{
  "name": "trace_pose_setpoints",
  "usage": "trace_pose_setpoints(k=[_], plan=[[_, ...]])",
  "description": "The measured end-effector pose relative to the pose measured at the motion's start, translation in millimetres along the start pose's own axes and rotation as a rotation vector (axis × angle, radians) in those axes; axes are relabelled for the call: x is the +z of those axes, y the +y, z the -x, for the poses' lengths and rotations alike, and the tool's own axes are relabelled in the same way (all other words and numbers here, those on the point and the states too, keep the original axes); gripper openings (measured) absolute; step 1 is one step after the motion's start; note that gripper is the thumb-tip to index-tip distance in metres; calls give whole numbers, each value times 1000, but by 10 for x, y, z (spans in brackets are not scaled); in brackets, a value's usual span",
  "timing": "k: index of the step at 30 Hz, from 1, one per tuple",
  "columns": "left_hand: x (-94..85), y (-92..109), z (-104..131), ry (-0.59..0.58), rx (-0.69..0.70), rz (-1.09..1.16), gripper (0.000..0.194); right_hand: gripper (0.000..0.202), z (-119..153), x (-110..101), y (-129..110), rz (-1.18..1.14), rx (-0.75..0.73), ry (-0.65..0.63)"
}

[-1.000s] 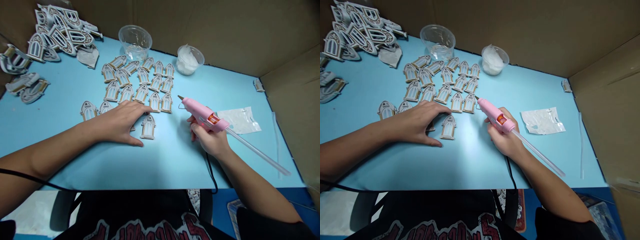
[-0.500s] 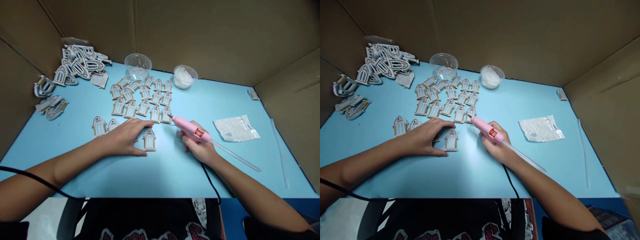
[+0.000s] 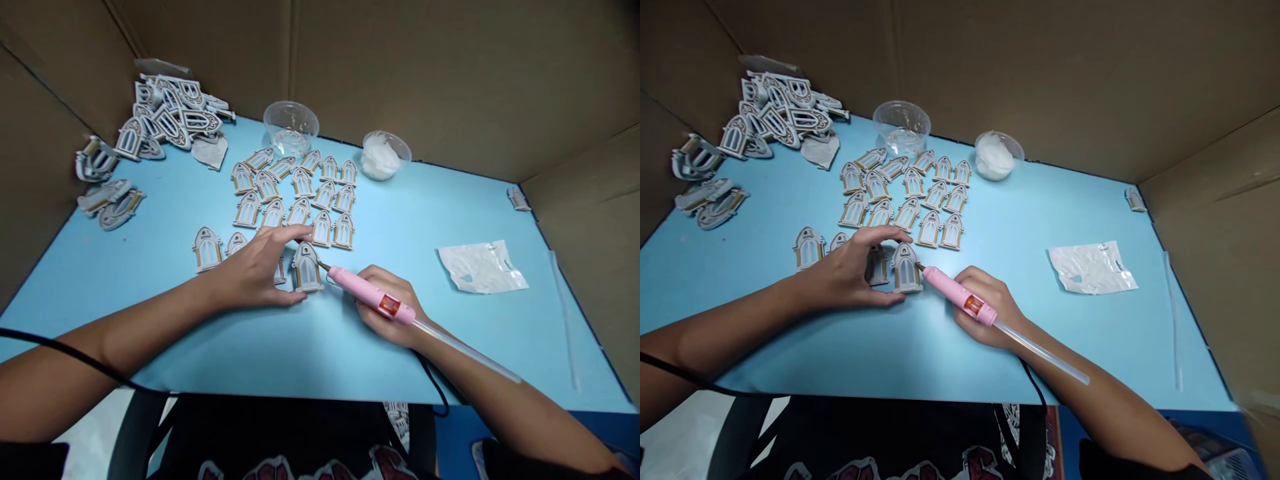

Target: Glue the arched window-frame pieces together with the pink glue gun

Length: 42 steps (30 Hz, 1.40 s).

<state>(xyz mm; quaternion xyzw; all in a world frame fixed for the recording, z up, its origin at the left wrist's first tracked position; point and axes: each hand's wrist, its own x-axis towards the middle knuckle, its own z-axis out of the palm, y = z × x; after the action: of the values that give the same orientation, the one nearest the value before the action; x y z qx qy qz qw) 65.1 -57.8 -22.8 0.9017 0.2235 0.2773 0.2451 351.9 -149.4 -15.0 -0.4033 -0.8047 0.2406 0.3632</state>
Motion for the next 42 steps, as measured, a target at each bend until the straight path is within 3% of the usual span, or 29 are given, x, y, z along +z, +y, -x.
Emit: trace_pose_setpoints(k=[6,11,24,36,42], plan=[[48,-13,-3,111,99,36,94,17,-41,47,-167,-45,57,59],[43,23,-42,119,182,8,89,19,-30,60,-266,-31,96,69],[62,44,-58,152,272,9,88,19,44,46,-218,95,23,-21],[70,54,-85,147,282,-21,83,26,51,7,-238,153,36,-14],[96,38,-88,177,319,-39,89,24,31,12,-253,186,-44,-16]])
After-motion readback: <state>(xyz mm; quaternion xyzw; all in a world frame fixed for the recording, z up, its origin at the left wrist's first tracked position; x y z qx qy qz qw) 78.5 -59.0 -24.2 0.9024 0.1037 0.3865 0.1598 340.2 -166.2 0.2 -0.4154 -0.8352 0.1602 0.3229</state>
